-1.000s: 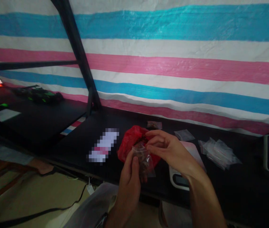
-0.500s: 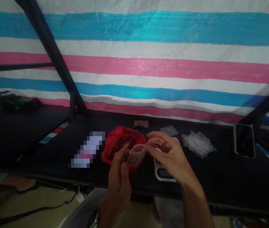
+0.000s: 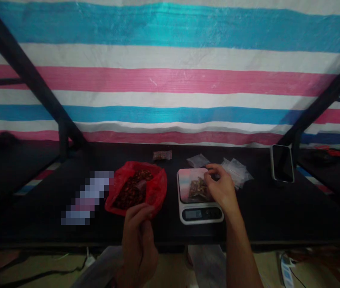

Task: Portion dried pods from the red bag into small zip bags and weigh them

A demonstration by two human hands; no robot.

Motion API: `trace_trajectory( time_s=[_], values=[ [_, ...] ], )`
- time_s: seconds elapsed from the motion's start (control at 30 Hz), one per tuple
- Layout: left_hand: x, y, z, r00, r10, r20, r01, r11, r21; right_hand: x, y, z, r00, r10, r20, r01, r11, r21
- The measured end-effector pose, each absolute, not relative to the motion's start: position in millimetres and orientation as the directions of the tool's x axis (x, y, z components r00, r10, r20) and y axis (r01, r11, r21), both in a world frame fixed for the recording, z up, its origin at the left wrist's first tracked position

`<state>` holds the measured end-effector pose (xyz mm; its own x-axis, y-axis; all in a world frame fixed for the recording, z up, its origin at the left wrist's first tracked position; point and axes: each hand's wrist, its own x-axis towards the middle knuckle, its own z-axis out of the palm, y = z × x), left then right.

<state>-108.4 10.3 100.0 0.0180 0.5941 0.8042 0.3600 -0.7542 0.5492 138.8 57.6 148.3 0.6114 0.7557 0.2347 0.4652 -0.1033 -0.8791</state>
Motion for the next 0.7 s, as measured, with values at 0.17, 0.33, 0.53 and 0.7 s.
trace_trajectory(
  time_s=[0.17,0.33,0.53,0.7],
  values=[
    [-102.4,6.8,106.3,0.047,0.556,0.83,0.343,-0.789,0.509,154.0,59.1,141.0,0.683,0.674,0.281,0.47,-0.111,-0.876],
    [-89.3,-12.1,94.3,0.083,0.53,0.844,0.299,-0.821,0.486,174.0,59.1,127.7,0.797,0.484,0.363,0.426,-0.024,-0.904],
    [-69.4,-34.9,79.3,0.115,0.487,0.866,0.34,-0.838,0.427,183.3,59.6,123.4,0.824,0.447,0.348,0.404,-0.033,-0.914],
    [-67.3,-33.2,85.2,0.225,0.43,0.875,0.235,-0.895,0.379,182.2,53.6,129.2,0.758,0.571,0.314,0.438,-0.089,-0.895]
  ],
)
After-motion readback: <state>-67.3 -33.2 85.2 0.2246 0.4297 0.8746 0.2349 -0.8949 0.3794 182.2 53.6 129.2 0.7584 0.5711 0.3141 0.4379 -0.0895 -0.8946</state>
